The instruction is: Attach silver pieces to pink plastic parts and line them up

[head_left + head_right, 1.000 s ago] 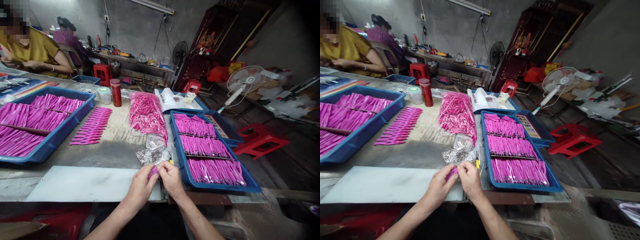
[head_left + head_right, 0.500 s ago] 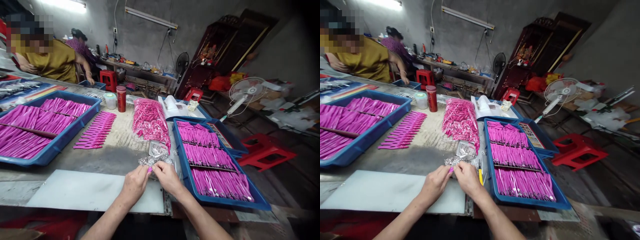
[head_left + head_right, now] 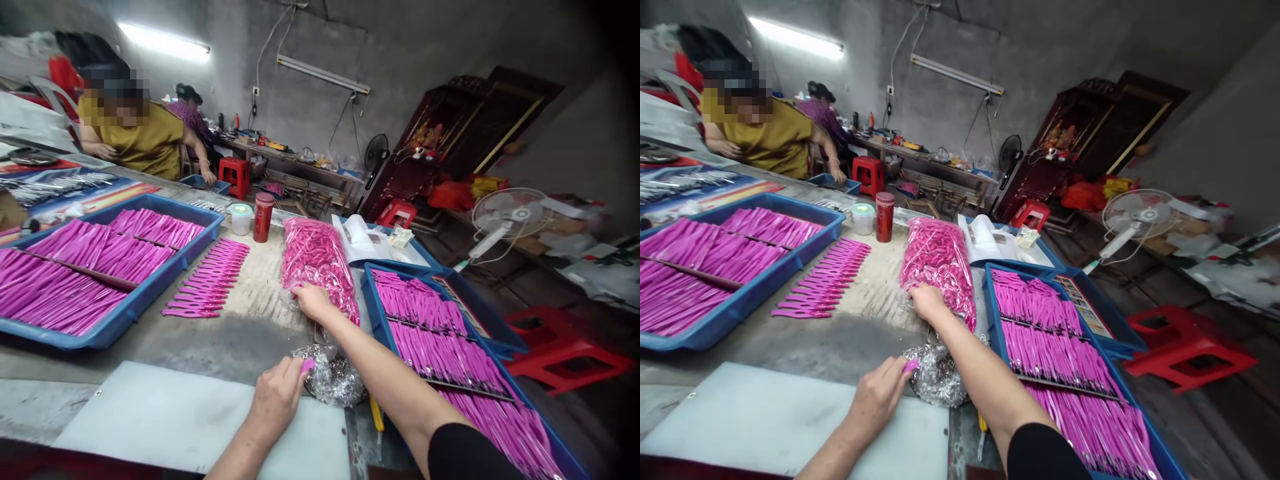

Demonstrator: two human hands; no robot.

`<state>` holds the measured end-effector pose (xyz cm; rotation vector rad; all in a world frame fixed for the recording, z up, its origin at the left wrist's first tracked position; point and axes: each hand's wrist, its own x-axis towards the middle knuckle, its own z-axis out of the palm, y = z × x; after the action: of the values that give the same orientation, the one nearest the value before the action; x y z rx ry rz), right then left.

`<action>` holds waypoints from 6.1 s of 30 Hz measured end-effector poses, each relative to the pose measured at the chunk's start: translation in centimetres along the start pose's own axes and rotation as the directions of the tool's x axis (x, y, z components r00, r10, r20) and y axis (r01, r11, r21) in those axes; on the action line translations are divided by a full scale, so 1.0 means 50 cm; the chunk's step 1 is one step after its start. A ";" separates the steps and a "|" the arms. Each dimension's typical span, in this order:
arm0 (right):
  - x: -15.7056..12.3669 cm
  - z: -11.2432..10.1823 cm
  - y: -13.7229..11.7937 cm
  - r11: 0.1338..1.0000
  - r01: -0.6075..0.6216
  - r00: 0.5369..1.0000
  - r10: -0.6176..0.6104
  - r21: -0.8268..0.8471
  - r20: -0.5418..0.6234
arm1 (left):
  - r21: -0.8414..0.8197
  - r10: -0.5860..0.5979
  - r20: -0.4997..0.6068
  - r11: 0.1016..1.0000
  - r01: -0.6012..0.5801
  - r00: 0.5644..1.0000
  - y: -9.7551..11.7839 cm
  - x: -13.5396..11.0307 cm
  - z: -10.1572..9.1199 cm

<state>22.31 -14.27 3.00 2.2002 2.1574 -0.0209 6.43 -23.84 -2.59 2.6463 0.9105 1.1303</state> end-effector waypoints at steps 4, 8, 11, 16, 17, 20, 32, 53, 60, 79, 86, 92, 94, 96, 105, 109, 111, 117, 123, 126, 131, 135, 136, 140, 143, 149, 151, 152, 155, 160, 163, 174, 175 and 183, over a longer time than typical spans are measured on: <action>0.023 0.029 -0.001 1.000 0.001 1.000 -0.001 -0.002 0.012 | -0.017 -0.021 0.012 1.000 0.021 1.000 -0.004 0.000 0.007; 0.022 0.036 0.002 0.997 0.013 1.000 -0.012 0.077 -0.020 | -0.023 -0.034 0.002 0.999 0.034 0.999 -0.003 0.000 0.007; 0.009 0.022 0.004 0.980 0.027 0.995 -0.007 0.197 -0.103 | -0.033 -0.045 0.007 0.998 0.045 0.999 -0.001 0.002 0.003; -0.030 -0.019 0.009 0.888 0.037 0.947 0.116 0.459 -0.300 | -0.041 -0.043 0.003 0.998 0.043 0.999 -0.001 0.003 -0.001; -0.041 -0.025 0.010 0.860 0.035 0.933 0.155 0.509 -0.325 | -0.042 -0.038 -0.005 0.998 0.038 0.999 -0.001 0.002 -0.001; -0.086 -0.036 0.007 0.743 0.035 0.899 0.269 0.669 -0.345 | -0.049 -0.019 -0.026 0.999 0.018 0.999 0.000 0.001 -0.002; -0.286 -0.008 -0.034 -0.196 -0.009 0.892 0.442 0.980 0.096 | -0.075 0.032 -0.004 0.997 -0.033 0.999 0.029 -0.002 -0.046; -0.365 0.030 -0.046 -0.179 -0.013 0.850 0.516 0.984 0.105 | 0.026 0.116 0.060 0.993 -0.117 0.991 0.074 -0.015 -0.071; -0.369 0.036 -0.045 -0.168 -0.016 0.847 0.521 0.986 0.102 | 0.020 0.107 0.098 0.994 -0.109 0.990 0.077 -0.015 -0.071; -0.396 0.044 -0.031 -0.162 0.038 0.898 0.438 0.986 0.038 | -0.087 0.072 0.138 0.994 -0.060 0.988 0.073 -0.026 -0.083; -0.405 0.054 -0.030 -0.190 0.053 0.925 0.380 0.980 0.024 | -0.098 0.078 0.175 0.993 -0.061 0.981 0.073 -0.032 -0.082; -0.408 0.054 -0.030 -0.168 0.060 0.930 0.366 0.984 0.006 | -0.089 0.068 0.210 0.995 -0.050 0.975 0.070 -0.036 -0.078; -0.410 0.054 -0.030 -0.142 0.067 0.931 0.365 0.988 -0.011 | -0.083 0.068 0.215 0.995 -0.051 0.974 0.071 -0.035 -0.079; -0.411 0.053 -0.031 -0.114 0.076 0.931 0.363 0.991 -0.030 | -0.077 0.073 0.205 0.995 -0.058 0.976 0.072 -0.034 -0.081; -0.415 0.049 -0.043 0.147 0.122 0.948 0.275 0.982 -0.159 | -0.086 0.100 0.231 0.993 -0.082 0.968 0.074 -0.035 -0.085; -0.418 0.040 -0.032 0.361 0.159 0.955 0.181 0.919 -0.236 | -0.071 0.132 0.243 0.990 -0.118 0.961 0.072 -0.033 -0.089; -0.421 0.033 -0.029 0.435 0.182 0.958 0.126 0.882 -0.259 | -0.074 0.141 0.253 0.989 -0.126 0.957 0.072 -0.031 -0.092; -0.425 0.020 -0.035 0.516 0.221 0.956 0.054 0.827 -0.289 | -0.092 0.150 0.288 0.987 -0.128 0.946 0.075 -0.029 -0.101; -0.425 0.022 -0.042 0.529 0.252 0.946 0.042 0.810 -0.322 | -0.106 0.148 0.298 0.987 -0.122 0.943 0.078 -0.027 -0.110; -0.425 0.021 -0.043 0.526 0.263 0.943 0.036 0.809 -0.330 | -0.099 0.158 0.291 0.986 -0.135 0.944 0.079 -0.024 -0.114; -0.428 0.016 -0.043 0.526 0.245 0.954 0.019 0.815 -0.299 | -0.070 0.190 0.283 0.982 -0.178 0.940 0.081 -0.022 -0.118; -0.428 0.015 -0.042 0.521 0.233 0.962 -0.003 0.821 -0.271 | -0.048 0.212 0.287 0.977 -0.207 0.934 0.081 -0.021 -0.118; -0.428 0.015 -0.041 0.521 0.233 0.964 -0.009 0.822 -0.267 | -0.046 0.215 0.287 0.976 -0.211 0.933 0.081 -0.021 -0.118; -0.427 0.015 -0.040 0.521 0.230 0.966 -0.021 0.822 -0.256 | -0.041 0.227 0.283 0.974 -0.225 0.932 0.083 -0.020 -0.119; -0.428 0.014 -0.040 0.520 0.229 0.967 -0.025 0.823 -0.253 | -0.036 0.233 0.281 0.972 -0.232 0.931 0.083 -0.020 -0.118; -0.427 0.017 -0.039 0.519 0.231 0.967 -0.028 0.823 -0.253 | -0.036 0.235 0.272 0.971 -0.234 0.933 0.082 -0.022 -0.114; -0.425 0.020 -0.035 0.517 0.218 0.968 -0.008 0.828 -0.250 | -0.027 0.230 0.257 0.973 -0.231 0.939 0.081 -0.021 -0.112; -0.424 0.022 -0.032 0.519 0.211 0.969 0.003 0.829 -0.249 | -0.017 0.224 0.251 0.974 -0.227 0.942 0.080 -0.020 -0.112; -0.422 0.026 -0.020 0.529 0.188 0.968 0.042 0.828 -0.246 | 0.029 0.204 0.239 0.976 -0.217 0.949 0.076 -0.017 -0.110; -0.420 0.029 -0.002 0.542 0.128 0.965 0.126 0.831 -0.231 | 0.076 0.199 0.231 0.972 -0.222 0.952 0.068 -0.013 -0.107; -0.415 0.034 0.004 0.575 0.074 0.945 0.220 0.815 -0.241 | 0.074 0.194 0.221 0.974 -0.214 0.956 0.062 -0.014 -0.100; -0.354 0.031 0.021 0.824 -0.094 0.922 0.284 0.558 -0.264 | 0.087 0.182 0.188 0.976 -0.201 0.965 0.028 -0.026 -0.050; -0.348 0.031 0.021 0.858 -0.120 0.936 0.266 0.499 -0.231 | 0.091 0.185 0.191 0.975 -0.205 0.964 0.026 -0.026 -0.048; -0.311 0.024 0.014 0.983 -0.182 0.978 0.179 0.023 0.105 | 0.098 0.196 0.191 0.971 -0.218 0.962 0.025 -0.026 -0.045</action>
<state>22.72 -29.85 2.64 2.3479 1.9116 -0.1573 4.77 -25.88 -1.38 2.9400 0.7005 0.8777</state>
